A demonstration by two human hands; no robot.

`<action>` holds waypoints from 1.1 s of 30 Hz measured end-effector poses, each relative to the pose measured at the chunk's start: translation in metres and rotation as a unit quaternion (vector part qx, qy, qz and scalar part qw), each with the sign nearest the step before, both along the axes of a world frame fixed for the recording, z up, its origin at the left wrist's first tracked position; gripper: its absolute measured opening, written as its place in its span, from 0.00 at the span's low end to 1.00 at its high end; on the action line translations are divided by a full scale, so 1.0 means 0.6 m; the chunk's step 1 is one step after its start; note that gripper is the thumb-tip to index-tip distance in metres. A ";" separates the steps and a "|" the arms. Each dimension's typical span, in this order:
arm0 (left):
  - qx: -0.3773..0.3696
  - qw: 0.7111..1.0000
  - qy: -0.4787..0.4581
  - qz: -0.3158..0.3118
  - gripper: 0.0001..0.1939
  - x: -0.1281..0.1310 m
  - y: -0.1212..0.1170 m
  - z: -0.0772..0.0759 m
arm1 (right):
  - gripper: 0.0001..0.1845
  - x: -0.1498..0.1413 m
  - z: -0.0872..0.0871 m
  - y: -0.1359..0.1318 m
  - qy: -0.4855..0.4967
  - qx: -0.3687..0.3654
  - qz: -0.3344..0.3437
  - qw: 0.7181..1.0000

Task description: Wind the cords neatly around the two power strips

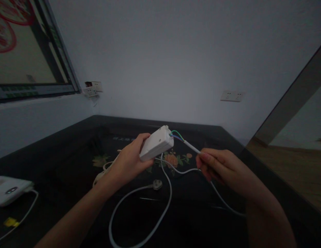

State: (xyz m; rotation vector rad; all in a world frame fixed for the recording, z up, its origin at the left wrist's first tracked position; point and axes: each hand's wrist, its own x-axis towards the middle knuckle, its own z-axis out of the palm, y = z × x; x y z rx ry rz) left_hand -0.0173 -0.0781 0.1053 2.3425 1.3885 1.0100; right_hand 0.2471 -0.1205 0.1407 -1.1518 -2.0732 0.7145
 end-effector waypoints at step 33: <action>-0.552 0.631 -0.333 -0.431 0.35 -0.023 -0.034 -0.005 | 0.03 0.009 0.000 -0.011 0.096 0.235 -0.148 0.956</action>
